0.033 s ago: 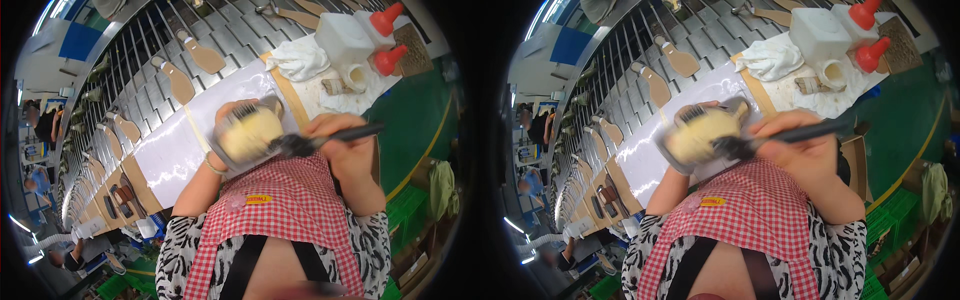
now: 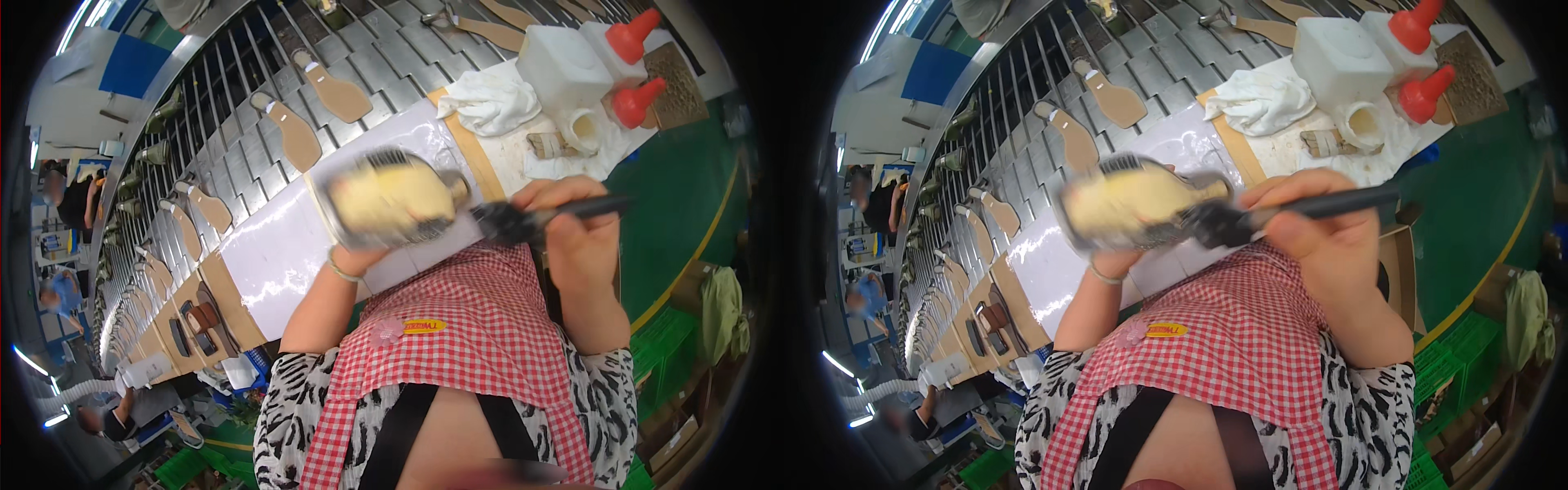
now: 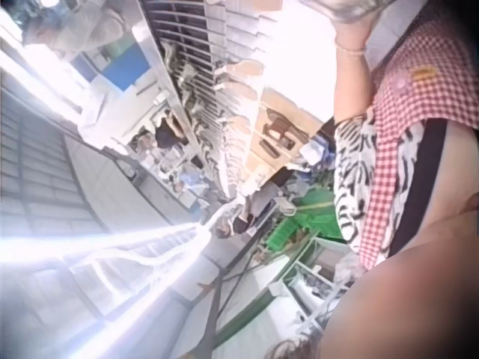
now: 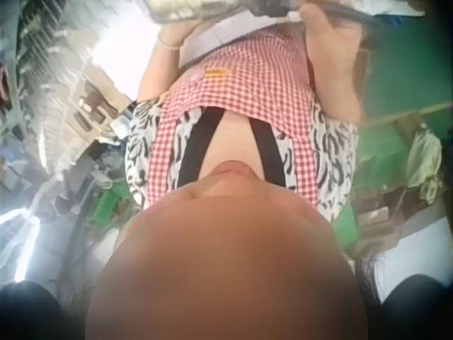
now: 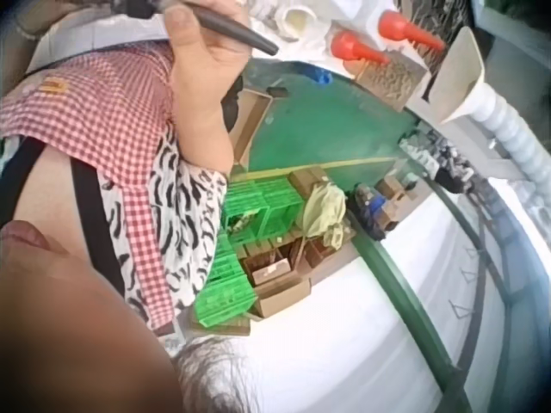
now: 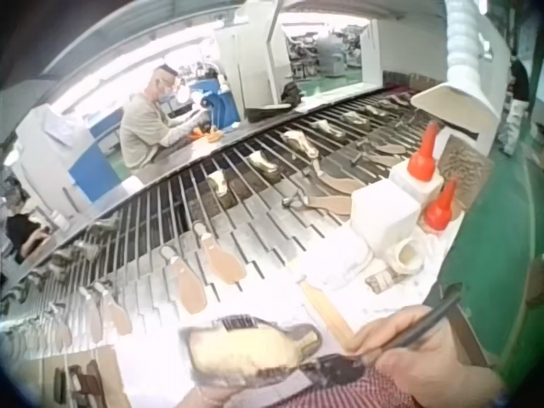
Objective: The person repeatedly picks up green high-heeled shoes from a metal rack and applies a yellowish adhesive to the soles using a brush. The person dips the brush into a container of glue, spreads it evenly across the sole, and returns the shoe to the rack. This process is repeated for multiple shoes throughout the clip.
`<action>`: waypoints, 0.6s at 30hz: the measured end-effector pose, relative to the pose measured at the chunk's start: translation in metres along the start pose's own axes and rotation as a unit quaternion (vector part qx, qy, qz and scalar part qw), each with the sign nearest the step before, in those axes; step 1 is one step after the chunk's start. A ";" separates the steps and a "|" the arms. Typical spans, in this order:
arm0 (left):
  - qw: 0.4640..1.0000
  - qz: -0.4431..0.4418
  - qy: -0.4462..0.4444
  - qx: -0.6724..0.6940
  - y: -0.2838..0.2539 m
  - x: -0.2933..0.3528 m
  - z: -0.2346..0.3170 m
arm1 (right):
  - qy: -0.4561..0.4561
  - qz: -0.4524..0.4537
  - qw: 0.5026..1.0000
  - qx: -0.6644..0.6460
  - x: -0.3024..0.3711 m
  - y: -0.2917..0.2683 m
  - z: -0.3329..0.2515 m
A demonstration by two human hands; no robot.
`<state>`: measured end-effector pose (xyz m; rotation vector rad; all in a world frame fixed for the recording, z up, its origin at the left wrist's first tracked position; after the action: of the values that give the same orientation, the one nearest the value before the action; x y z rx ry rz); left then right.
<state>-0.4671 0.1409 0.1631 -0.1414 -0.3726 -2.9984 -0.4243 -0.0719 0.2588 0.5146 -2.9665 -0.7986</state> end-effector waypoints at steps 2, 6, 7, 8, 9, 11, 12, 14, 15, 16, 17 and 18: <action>0.997 -0.019 0.070 -0.008 -0.006 0.002 0.020 | 0.017 0.028 0.998 -0.045 -0.007 -0.009 -0.004; 0.993 -0.078 -0.050 0.078 0.000 -0.002 0.002 | 0.116 0.022 0.982 -0.146 -0.014 -0.006 0.016; 0.987 -0.120 -0.060 0.087 0.008 0.000 0.001 | 0.137 0.022 0.975 -0.175 -0.014 -0.004 0.020; 0.984 -0.145 -0.072 0.069 0.013 0.005 -0.002 | 0.138 0.018 0.975 -0.171 -0.015 -0.002 0.022; 0.980 -0.171 -0.086 0.054 0.019 0.010 -0.005 | 0.139 0.015 0.976 -0.166 -0.015 0.001 0.025; 0.971 -0.210 -0.104 0.056 0.030 0.018 -0.006 | 0.109 0.013 0.990 -0.088 -0.009 0.006 0.024; 0.967 -0.224 -0.111 0.050 0.034 0.021 -0.007 | 0.077 0.011 0.997 -0.014 -0.005 0.010 0.021; 0.966 -0.232 -0.114 0.031 0.038 0.024 -0.006 | 0.009 -0.002 0.999 0.053 0.000 0.020 0.015; 0.964 -0.240 -0.108 0.032 0.040 0.025 -0.005 | -0.039 -0.017 0.995 0.089 0.001 0.026 0.009; 0.964 -0.238 -0.112 0.025 0.040 0.026 -0.005 | -0.087 -0.031 0.988 0.125 0.003 0.032 0.003; 0.964 -0.240 -0.117 0.015 0.041 0.026 -0.006 | -0.139 -0.047 0.977 0.156 0.006 0.038 -0.003; 0.963 -0.241 -0.118 0.021 0.042 0.027 -0.006 | -0.186 -0.054 0.960 0.205 0.009 0.041 -0.010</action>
<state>-0.4887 0.0962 0.1699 -0.4704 -0.5674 -3.4586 -0.4440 -0.0461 0.2868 0.6010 -3.5044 -0.3012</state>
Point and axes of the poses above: each hand's wrist, its own x-axis away from the middle knuckle, its own y-axis out of the palm, z = x × y, the point moved 9 cm from there along -x, towards the middle knuckle, and after that the axes turned 9 degrees about z, right-handed, at the moved point
